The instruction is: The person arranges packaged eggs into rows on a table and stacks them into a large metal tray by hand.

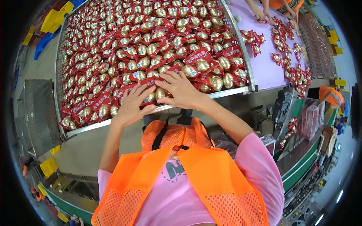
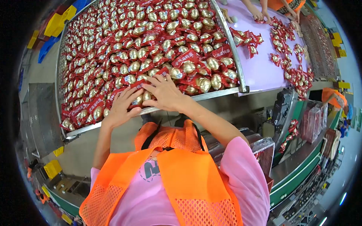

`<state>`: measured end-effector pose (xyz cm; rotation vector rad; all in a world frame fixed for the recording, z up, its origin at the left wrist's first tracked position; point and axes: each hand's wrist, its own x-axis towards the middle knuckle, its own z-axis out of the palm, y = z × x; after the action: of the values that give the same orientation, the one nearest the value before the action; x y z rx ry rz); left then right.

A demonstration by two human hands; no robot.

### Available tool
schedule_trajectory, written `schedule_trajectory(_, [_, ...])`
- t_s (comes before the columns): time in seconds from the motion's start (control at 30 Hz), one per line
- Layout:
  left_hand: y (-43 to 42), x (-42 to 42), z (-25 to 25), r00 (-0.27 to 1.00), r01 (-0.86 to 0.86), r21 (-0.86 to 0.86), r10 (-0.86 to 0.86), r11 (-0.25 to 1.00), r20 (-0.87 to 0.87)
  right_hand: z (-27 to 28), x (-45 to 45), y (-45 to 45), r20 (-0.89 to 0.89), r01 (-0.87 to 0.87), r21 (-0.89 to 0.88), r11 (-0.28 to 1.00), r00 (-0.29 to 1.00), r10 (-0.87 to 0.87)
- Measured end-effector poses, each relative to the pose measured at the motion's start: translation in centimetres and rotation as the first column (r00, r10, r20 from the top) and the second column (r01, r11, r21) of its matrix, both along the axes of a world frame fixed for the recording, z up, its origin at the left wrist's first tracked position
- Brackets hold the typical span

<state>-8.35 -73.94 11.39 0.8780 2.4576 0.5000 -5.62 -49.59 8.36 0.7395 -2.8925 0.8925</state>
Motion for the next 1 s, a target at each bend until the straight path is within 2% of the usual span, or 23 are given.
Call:
schedule_trajectory(0.07, [1.1,0.3,0.8,0.994,-0.101,0.030,0.102,0.994,-0.033,3.0,-1.1,3.9,-0.004,0.006,-0.120,0.993,1.000,-0.007])
schedule_trajectory(0.1, [2.5,0.3,1.2,0.987,-0.131,0.078,0.137,0.988,-0.078,3.0,-2.2,6.4,-0.128,0.039,-0.154,0.987,0.990,-0.059])
schedule_trajectory(0.17, [6.6,0.0,1.2,0.964,-0.177,0.181,0.207,0.967,-0.164,3.9,-3.8,11.1,-0.125,0.141,0.122,0.982,0.984,-0.125])
schedule_trajectory(0.2, [8.3,-0.3,0.3,0.961,-0.175,0.250,0.221,0.952,-0.169,3.4,-4.4,12.7,-0.048,0.087,0.121,0.989,0.995,-0.082])
schedule_trajectory(0.27, [11.6,-1.0,-2.6,0.962,-0.187,0.230,0.226,0.955,-0.154,1.1,-4.6,14.7,0.159,-0.069,0.061,0.996,0.985,0.059])
schedule_trajectory(0.3, [13.0,-1.1,-3.4,0.966,-0.119,0.228,0.165,0.966,-0.198,0.1,-4.7,15.2,0.113,-0.151,-0.040,0.988,0.981,0.155])
schedule_trajectory(0.33, [13.6,-0.9,-2.8,0.970,-0.139,0.175,0.169,0.975,-0.173,0.8,-4.2,15.0,0.061,-0.159,-0.021,0.987,0.985,0.160])
schedule_trajectory(0.37, [13.6,-0.2,-1.5,0.975,-0.169,0.121,0.184,0.978,-0.122,1.8,-3.5,14.8,0.095,-0.129,0.050,0.990,0.988,0.124])
schedule_trajectory(0.4, [13.5,0.1,-2.9,0.972,-0.180,0.082,0.190,0.980,-0.138,2.1,-3.0,14.8,0.090,-0.110,0.103,0.989,0.991,0.101])
schedule_trajectory(0.53, [13.7,0.3,-2.0,0.981,-0.184,0.042,0.187,0.982,-0.059,2.6,-2.7,13.9,0.161,-0.077,0.115,0.990,0.985,0.058])
schedule_trajectory(0.63, [13.0,0.5,-2.1,0.960,-0.222,0.211,0.251,0.952,-0.124,3.1,-3.2,13.8,0.107,-0.122,0.213,0.969,0.989,0.101])
schedule_trajectory(0.73, [9.3,-0.4,-0.8,0.900,-0.235,0.487,0.377,0.841,-0.217,5.0,-3.0,12.0,-0.082,-0.018,0.355,0.935,0.995,0.050])
schedule_trajectory(0.77, [6.7,-0.8,0.4,0.861,-0.308,0.414,0.436,0.857,-0.262,5.7,-3.1,10.9,-0.087,-0.034,0.305,0.952,0.994,0.064])
schedule_trajectory(0.8, [3.5,-1.1,2.1,0.818,-0.381,0.339,0.485,0.860,-0.310,5.6,-3.1,10.0,-0.080,-0.083,0.155,0.984,0.992,0.096])
schedule_trajectory(0.87, [-2.9,-1.5,3.2,0.619,-0.686,0.078,0.636,0.724,-0.461,6.5,-2.9,6.2,0.048,-0.206,-0.043,0.978,0.977,0.208])
schedule_trajectory(0.9, [-6.6,-1.5,1.6,0.507,-0.766,-0.051,0.553,0.641,-0.661,6.1,-2.9,4.2,0.047,-0.281,-0.087,0.956,0.957,0.285])
schedule_trajectory(0.93, [-10.7,-1.6,0.1,0.525,-0.797,-0.178,0.517,0.577,-0.676,5.2,-2.8,2.2,0.042,-0.352,-0.131,0.927,0.932,0.360])
schedule_trajectory(0.97, [-13.4,-1.0,-0.8,0.536,-0.821,-0.234,0.562,0.520,-0.630,4.4,-2.9,0.4,0.017,-0.407,-0.141,0.903,0.911,0.413])
schedule_trajectory(1.0, [-14.9,-0.6,-1.7,0.557,-0.819,-0.247,0.617,0.518,-0.556,3.4,-3.0,-1.4,-0.007,-0.458,-0.150,0.876,0.887,0.462])
